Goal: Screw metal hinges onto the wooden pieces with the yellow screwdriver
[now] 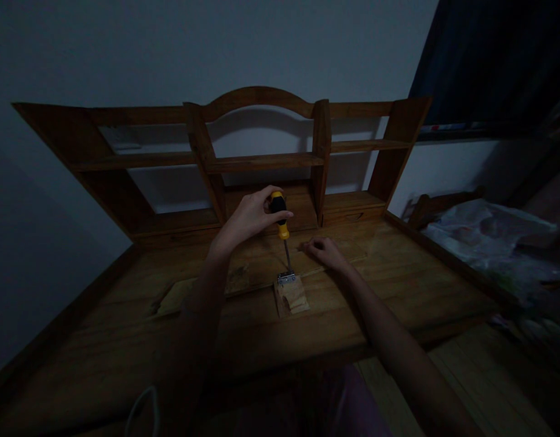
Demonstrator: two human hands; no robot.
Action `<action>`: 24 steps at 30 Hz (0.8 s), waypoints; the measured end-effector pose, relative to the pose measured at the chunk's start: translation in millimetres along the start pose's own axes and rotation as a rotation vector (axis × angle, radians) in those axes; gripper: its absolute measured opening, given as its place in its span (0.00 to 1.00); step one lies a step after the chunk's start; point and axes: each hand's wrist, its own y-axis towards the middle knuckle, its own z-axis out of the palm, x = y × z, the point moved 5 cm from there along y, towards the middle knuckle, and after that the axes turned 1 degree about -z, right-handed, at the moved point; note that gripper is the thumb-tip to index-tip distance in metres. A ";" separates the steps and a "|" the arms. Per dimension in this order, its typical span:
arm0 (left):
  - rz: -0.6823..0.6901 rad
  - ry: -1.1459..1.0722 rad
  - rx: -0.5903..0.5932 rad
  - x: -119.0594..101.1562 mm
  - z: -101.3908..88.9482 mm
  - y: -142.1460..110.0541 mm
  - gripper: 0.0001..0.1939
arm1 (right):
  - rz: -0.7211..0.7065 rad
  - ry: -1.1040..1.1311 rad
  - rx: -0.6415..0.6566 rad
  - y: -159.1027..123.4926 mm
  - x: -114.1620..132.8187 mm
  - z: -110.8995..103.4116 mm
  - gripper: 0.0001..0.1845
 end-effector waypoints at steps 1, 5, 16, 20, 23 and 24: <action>-0.002 0.002 0.000 0.2 -0.1 -0.1 0.30 | -0.001 -0.003 -0.001 -0.2 0.7 -0.6 0.16; 0.002 0.011 -0.001 -1.1 -1.0 -0.3 0.29 | -0.005 -0.010 -0.001 -0.8 3.9 -2.3 0.17; 0.090 -0.373 0.188 -2.6 5.6 -1.0 0.31 | 0.006 -0.014 -0.004 -1.3 3.2 -1.9 0.16; 0.114 -0.603 0.362 -13.4 6.4 -6.3 0.33 | 0.005 -0.025 -0.007 -1.0 2.1 -1.7 0.16; 0.132 -0.650 0.384 -16.8 6.3 -7.2 0.33 | 0.006 -0.023 0.006 -0.9 2.1 -1.0 0.17; 0.136 -0.655 0.383 -16.5 6.7 -6.9 0.33 | 0.007 -0.021 0.009 -0.8 2.1 -1.0 0.17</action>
